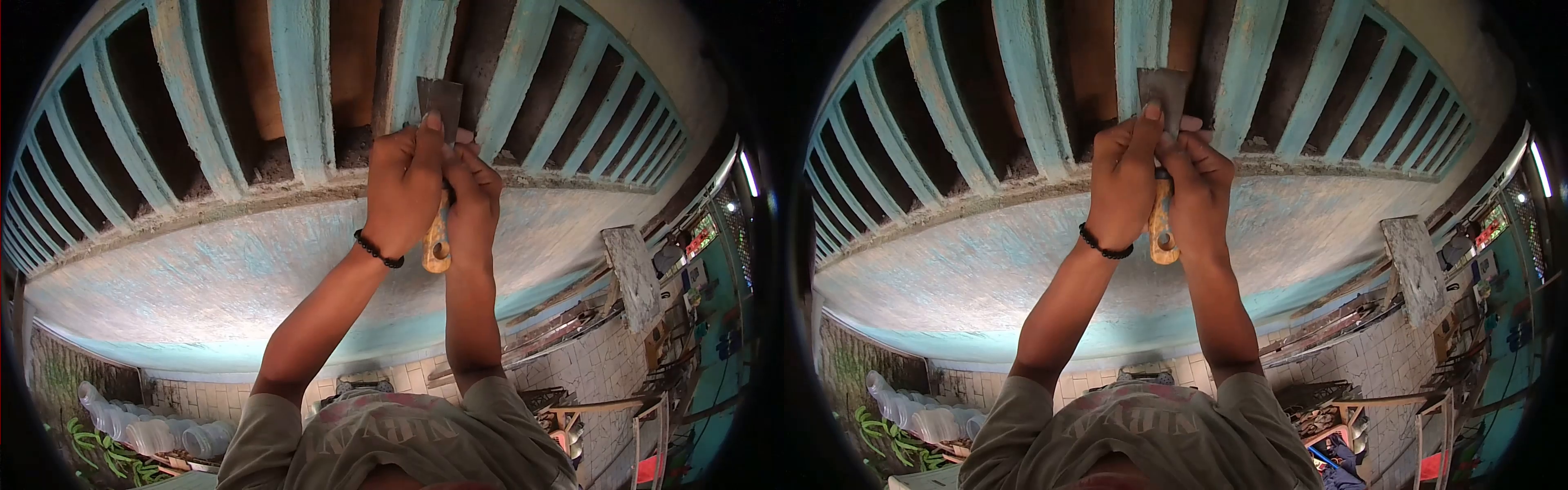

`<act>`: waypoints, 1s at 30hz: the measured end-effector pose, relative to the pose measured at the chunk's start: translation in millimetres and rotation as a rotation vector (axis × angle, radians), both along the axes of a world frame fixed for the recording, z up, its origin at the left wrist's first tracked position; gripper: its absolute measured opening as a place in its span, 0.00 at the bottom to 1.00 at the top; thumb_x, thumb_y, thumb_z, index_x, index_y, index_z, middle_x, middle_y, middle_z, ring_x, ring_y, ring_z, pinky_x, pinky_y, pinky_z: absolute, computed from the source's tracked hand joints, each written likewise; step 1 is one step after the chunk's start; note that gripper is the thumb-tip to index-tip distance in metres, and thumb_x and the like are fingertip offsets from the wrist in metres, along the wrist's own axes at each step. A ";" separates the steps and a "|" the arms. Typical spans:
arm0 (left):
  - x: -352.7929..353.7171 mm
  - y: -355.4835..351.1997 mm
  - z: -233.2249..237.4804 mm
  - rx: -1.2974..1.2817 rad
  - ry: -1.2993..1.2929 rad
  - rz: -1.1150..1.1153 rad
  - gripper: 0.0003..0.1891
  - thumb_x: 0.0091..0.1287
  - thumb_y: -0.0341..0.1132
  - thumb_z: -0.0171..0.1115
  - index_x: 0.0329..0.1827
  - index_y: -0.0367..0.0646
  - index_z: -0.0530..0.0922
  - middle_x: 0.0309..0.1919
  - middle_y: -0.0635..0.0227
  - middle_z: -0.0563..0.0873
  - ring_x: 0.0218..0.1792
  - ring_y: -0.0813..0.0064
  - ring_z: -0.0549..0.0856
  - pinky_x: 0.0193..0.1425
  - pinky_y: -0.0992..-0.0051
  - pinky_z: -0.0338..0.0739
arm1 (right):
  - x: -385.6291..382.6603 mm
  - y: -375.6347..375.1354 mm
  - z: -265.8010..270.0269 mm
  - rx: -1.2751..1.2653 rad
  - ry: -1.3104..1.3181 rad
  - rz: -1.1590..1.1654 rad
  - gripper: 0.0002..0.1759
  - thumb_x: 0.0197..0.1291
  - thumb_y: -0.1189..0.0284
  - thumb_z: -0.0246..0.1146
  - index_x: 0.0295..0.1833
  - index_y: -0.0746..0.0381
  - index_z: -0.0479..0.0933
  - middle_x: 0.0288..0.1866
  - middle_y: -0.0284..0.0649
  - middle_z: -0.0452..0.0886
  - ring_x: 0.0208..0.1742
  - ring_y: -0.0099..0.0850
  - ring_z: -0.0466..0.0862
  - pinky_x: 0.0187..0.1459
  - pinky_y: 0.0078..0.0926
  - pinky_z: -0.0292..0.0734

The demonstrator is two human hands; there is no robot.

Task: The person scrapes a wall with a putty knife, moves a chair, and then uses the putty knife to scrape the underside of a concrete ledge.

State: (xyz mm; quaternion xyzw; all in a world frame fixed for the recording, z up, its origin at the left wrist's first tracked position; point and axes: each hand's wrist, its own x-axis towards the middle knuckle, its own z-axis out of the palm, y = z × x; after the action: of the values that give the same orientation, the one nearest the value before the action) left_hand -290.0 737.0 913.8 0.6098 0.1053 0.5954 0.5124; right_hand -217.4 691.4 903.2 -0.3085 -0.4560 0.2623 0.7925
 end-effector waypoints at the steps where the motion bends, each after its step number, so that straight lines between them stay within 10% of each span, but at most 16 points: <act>1: 0.0 1.9 1.8 0.021 -0.003 0.018 0.25 0.84 0.41 0.50 0.45 0.26 0.87 0.36 0.53 0.92 0.37 0.73 0.90 0.44 0.76 0.84 | 0.0 0.6 -1.1 -0.001 -0.010 0.011 0.10 0.73 0.73 0.62 0.41 0.67 0.86 0.34 0.28 0.83 0.34 0.12 0.77 0.37 0.16 0.71; 9: 4.9 -5.8 9.4 -0.052 -0.171 -0.015 0.25 0.82 0.38 0.52 0.30 0.27 0.84 0.27 0.58 0.91 0.28 0.80 0.85 0.32 0.75 0.78 | -2.2 0.0 4.5 0.006 0.003 0.037 0.10 0.74 0.73 0.61 0.42 0.67 0.85 0.34 0.28 0.84 0.35 0.12 0.77 0.37 0.16 0.72; 12: -1.5 3.9 3.4 0.030 -0.034 -0.027 0.24 0.84 0.41 0.49 0.46 0.25 0.87 0.37 0.51 0.92 0.38 0.72 0.90 0.46 0.74 0.85 | -3.6 1.5 2.9 0.015 0.007 0.030 0.11 0.74 0.72 0.62 0.42 0.68 0.85 0.34 0.28 0.84 0.35 0.13 0.77 0.38 0.15 0.71; 30: 7.4 2.7 13.9 0.000 -0.141 -0.001 0.25 0.81 0.39 0.52 0.29 0.27 0.84 0.27 0.58 0.91 0.28 0.78 0.86 0.33 0.74 0.78 | -1.7 -3.4 16.4 -0.016 0.068 0.044 0.11 0.71 0.72 0.64 0.40 0.68 0.86 0.36 0.31 0.85 0.37 0.15 0.79 0.41 0.16 0.71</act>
State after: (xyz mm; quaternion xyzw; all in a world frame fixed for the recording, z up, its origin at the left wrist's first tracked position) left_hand -282.6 739.6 927.6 0.5663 0.0689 0.6366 0.5189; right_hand -219.1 688.1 919.5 -0.2957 -0.4335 0.2937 0.7990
